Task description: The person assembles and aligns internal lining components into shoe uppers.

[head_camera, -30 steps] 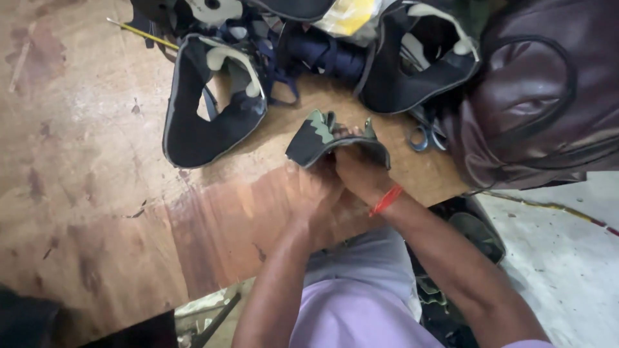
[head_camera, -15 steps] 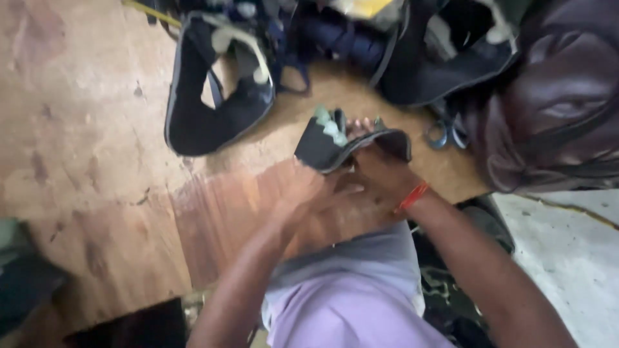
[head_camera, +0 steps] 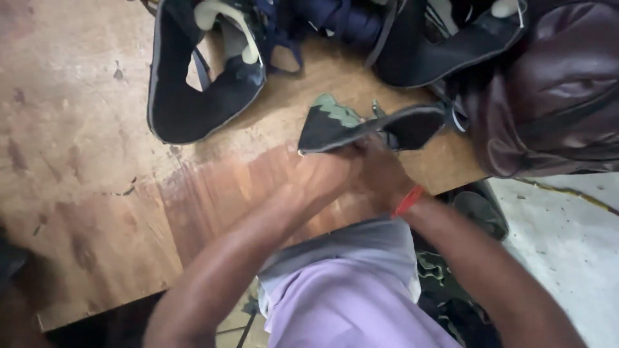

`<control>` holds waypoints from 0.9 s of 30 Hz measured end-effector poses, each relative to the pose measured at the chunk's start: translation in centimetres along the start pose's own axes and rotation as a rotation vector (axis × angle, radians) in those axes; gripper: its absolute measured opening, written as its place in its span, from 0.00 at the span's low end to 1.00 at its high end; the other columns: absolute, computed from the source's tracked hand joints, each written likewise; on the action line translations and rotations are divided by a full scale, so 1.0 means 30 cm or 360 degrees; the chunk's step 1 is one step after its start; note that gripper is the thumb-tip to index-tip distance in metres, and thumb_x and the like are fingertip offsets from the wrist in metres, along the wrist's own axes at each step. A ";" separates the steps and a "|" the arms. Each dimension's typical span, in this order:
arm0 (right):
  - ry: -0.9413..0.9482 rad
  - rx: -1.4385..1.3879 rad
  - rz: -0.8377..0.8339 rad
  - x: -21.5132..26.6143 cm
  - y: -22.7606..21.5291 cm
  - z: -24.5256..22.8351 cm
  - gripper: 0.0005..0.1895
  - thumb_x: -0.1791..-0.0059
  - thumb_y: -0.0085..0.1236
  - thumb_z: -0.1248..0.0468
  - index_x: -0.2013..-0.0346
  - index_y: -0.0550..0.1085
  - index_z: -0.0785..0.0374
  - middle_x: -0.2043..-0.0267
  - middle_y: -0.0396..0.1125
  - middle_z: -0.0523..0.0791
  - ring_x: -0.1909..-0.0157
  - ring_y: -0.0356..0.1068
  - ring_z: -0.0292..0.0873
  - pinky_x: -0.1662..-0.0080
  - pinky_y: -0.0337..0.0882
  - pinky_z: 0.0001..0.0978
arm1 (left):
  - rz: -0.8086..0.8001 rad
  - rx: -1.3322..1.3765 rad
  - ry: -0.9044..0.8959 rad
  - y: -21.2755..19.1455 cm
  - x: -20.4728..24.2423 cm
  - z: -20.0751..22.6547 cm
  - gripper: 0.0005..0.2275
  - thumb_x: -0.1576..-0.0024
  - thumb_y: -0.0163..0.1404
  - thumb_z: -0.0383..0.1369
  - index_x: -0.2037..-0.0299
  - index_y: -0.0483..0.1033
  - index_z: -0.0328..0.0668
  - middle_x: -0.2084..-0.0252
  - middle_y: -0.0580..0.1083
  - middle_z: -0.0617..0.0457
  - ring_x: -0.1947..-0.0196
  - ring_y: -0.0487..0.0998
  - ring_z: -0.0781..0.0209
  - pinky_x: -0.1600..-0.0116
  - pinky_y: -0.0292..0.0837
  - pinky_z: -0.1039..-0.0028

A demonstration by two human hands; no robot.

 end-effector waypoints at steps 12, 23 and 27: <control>0.0317 -0.0286 0.0061 0.048 0.022 0.044 0.25 0.54 0.56 0.66 0.41 0.72 0.64 0.54 0.74 0.56 0.65 0.75 0.59 0.65 0.76 0.47 | -0.0065 0.0063 -0.0287 -0.154 0.008 0.061 0.09 0.38 0.49 0.30 0.49 0.76 0.41 0.50 0.78 0.37 0.49 0.79 0.39 0.46 0.74 0.54; 0.0617 0.0032 -0.0413 0.047 0.174 0.081 0.18 0.48 0.46 0.57 0.47 0.76 0.56 0.71 0.74 0.54 0.74 0.75 0.60 0.72 0.72 0.57 | 0.0105 -0.0373 0.0256 -0.067 0.289 0.215 0.23 0.46 0.45 0.24 0.37 0.66 0.35 0.39 0.69 0.37 0.39 0.74 0.42 0.38 0.72 0.59; 0.0636 0.0050 -0.0556 0.081 0.185 0.116 0.10 0.52 0.52 0.60 0.65 0.81 0.55 0.73 0.73 0.55 0.69 0.74 0.61 0.62 0.74 0.56 | 0.0513 -0.0243 -0.0165 -0.128 0.215 0.214 0.25 0.44 0.44 0.27 0.33 0.62 0.35 0.38 0.69 0.34 0.46 0.74 0.37 0.43 0.71 0.56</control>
Point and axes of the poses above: each hand's wrist, its own x-axis away from the middle knuckle, its own y-axis out of the palm, z = x × y, the point moved 8 cm from there along -x, towards the middle knuckle
